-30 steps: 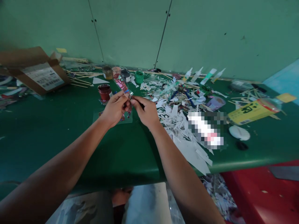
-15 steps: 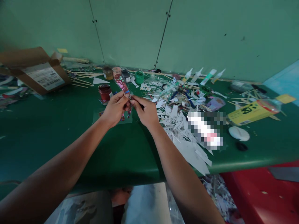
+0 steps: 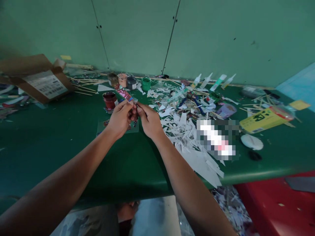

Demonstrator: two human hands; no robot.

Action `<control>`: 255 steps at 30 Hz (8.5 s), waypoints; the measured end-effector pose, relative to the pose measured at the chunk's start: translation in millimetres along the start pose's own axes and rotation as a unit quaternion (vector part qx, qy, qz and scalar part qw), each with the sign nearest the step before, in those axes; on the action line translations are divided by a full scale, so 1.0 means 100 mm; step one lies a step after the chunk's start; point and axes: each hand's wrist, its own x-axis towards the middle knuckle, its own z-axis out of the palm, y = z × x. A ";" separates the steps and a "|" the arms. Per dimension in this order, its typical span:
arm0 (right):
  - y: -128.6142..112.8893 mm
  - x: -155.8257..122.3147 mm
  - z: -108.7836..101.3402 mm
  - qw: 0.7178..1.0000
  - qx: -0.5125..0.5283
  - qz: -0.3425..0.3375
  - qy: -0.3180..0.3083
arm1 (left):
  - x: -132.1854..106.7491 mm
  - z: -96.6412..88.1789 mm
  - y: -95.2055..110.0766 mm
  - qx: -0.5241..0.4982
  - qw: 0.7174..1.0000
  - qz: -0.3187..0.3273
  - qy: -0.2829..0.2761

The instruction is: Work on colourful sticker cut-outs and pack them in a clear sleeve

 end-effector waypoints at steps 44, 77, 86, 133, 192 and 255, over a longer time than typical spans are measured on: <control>-0.15 -0.06 0.11 0.998 0.035 0.047 0.001 | 0.02 -0.06 0.06 0.045 0.999 0.015 0.019; -0.14 -0.08 0.10 0.996 0.019 0.018 0.088 | -0.04 0.01 0.07 0.015 1.000 -0.006 -0.022; 0.01 0.04 -0.12 0.965 0.155 0.134 0.162 | -0.09 0.03 0.09 0.110 0.989 -0.001 -0.101; -0.19 -0.03 -0.20 0.968 0.188 0.013 -0.163 | -0.05 -0.10 0.24 0.243 0.959 0.105 -0.104; -0.09 0.03 -0.09 0.959 0.235 0.154 0.036 | -0.04 -0.10 0.11 0.154 0.969 -0.051 -0.187; -0.18 0.00 -0.13 0.994 0.099 0.041 -0.020 | -0.03 -0.10 0.18 0.106 0.978 -0.007 -0.180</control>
